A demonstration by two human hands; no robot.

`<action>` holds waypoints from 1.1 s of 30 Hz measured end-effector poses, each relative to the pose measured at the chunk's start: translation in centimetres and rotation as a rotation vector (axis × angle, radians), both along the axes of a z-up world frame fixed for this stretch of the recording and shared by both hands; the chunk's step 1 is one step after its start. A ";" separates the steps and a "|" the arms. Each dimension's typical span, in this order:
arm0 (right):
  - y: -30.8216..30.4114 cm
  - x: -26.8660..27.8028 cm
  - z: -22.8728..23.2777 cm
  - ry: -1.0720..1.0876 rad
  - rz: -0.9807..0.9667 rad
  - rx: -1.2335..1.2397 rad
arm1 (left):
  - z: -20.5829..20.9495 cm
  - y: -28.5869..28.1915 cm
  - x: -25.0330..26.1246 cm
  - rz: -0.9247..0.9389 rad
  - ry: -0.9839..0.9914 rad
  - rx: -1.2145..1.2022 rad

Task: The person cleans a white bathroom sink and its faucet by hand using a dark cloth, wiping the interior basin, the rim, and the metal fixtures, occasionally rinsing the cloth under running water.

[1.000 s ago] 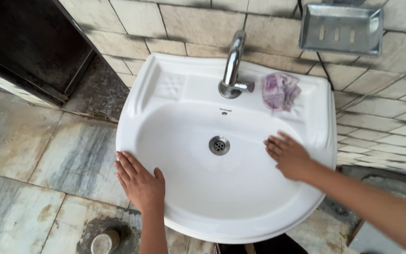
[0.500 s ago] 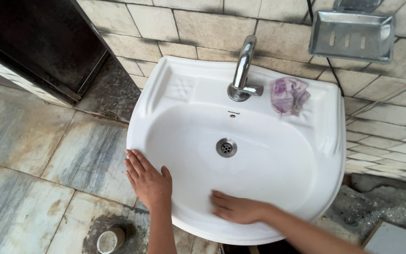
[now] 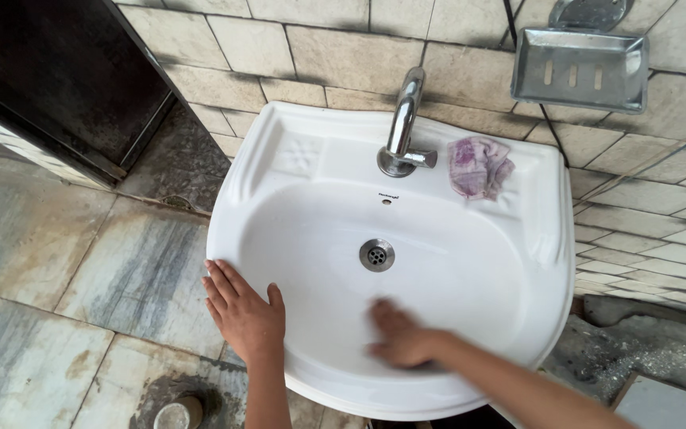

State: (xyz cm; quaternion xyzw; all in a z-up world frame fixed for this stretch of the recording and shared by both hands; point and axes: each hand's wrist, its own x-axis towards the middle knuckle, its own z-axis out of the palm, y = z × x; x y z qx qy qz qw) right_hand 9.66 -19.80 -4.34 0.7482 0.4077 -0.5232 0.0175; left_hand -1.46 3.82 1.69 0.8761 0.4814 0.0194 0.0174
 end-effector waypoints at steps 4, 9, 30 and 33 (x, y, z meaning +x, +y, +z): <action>4.4 -2.8 1.8 0.286 -0.027 0.256 | 0.3 0.1 0.0 -0.007 -0.041 0.009; 0.9 0.6 1.6 -0.048 0.199 0.149 | 1.0 -0.2 0.0 -0.004 -0.049 -0.029; 1.8 -2.4 4.5 0.336 -0.185 0.472 | 1.3 -0.1 0.3 0.017 -0.010 -0.032; -0.8 -1.4 5.4 0.101 -0.161 0.562 | 1.3 -0.1 0.2 0.006 -0.039 -0.033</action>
